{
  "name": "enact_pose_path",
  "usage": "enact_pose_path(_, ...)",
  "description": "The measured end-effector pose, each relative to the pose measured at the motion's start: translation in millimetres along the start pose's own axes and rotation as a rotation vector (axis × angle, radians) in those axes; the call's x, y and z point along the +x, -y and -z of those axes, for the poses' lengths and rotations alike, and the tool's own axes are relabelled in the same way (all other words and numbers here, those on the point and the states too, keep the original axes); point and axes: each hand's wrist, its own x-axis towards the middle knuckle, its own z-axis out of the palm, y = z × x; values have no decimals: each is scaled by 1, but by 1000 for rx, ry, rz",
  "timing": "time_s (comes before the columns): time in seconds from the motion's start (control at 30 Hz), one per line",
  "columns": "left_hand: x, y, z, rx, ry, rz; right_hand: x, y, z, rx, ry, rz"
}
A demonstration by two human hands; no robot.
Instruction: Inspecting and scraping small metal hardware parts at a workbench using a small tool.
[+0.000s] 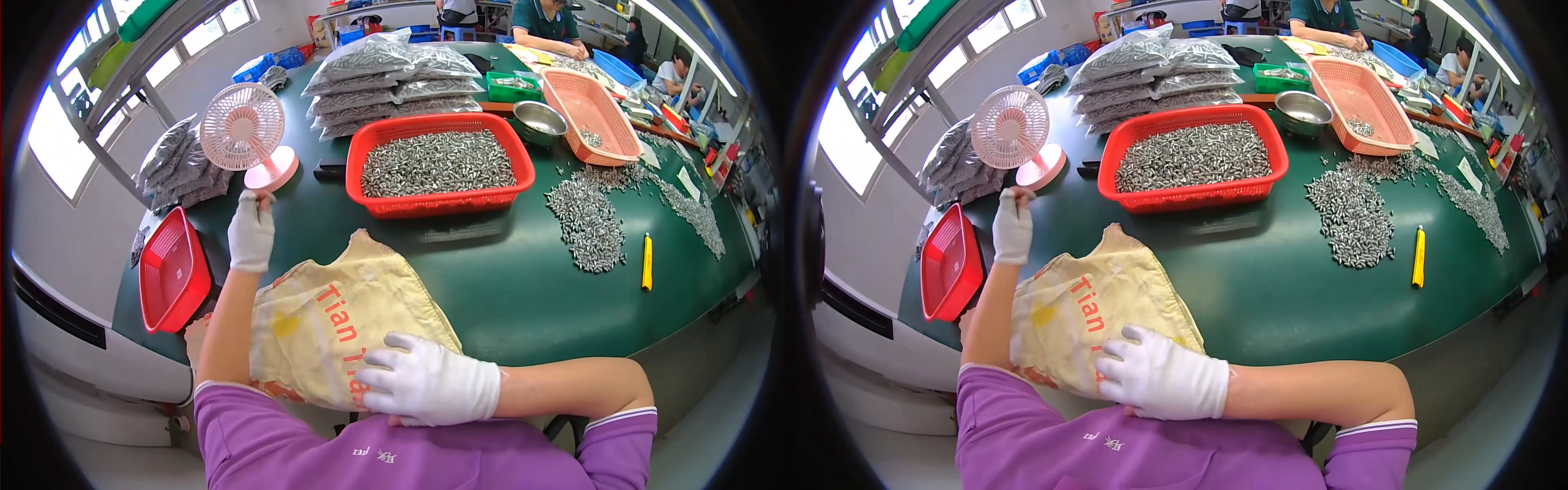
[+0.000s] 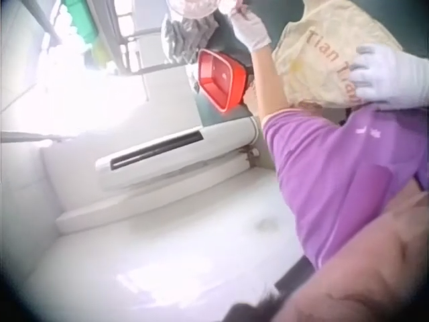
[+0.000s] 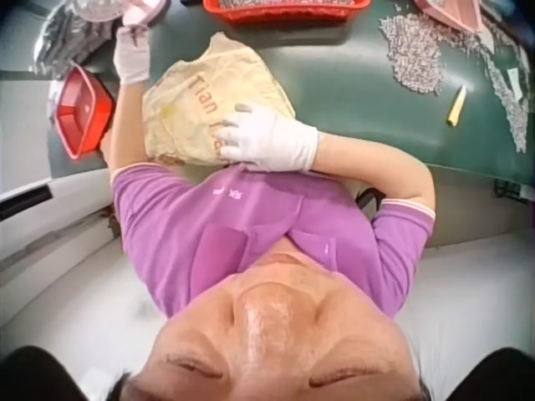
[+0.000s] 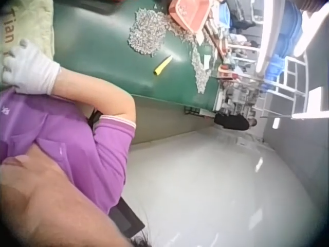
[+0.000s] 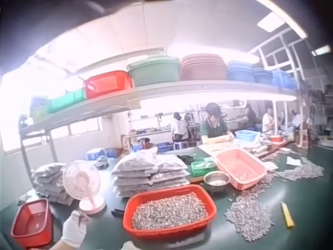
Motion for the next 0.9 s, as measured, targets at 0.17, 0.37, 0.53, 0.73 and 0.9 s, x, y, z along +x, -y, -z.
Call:
enact_pose_path(0.17,-79,-90,73,-107,296,15,-1,-13,-9,-93,113,-318)
enact_pose_path(0.37,-131,-131,75,9,405,182,-31,-18,0,-177,16,-483)
enact_pose_path(0.53,-85,-77,38,-231,569,-36,-38,-16,3,-197,39,-521)
enact_pose_path(0.73,-38,-99,11,-360,517,-379,-48,-9,0,-166,-54,-459)
enact_pose_path(0.9,-7,-211,-10,-936,846,-55,-32,5,-15,-81,-46,-623)
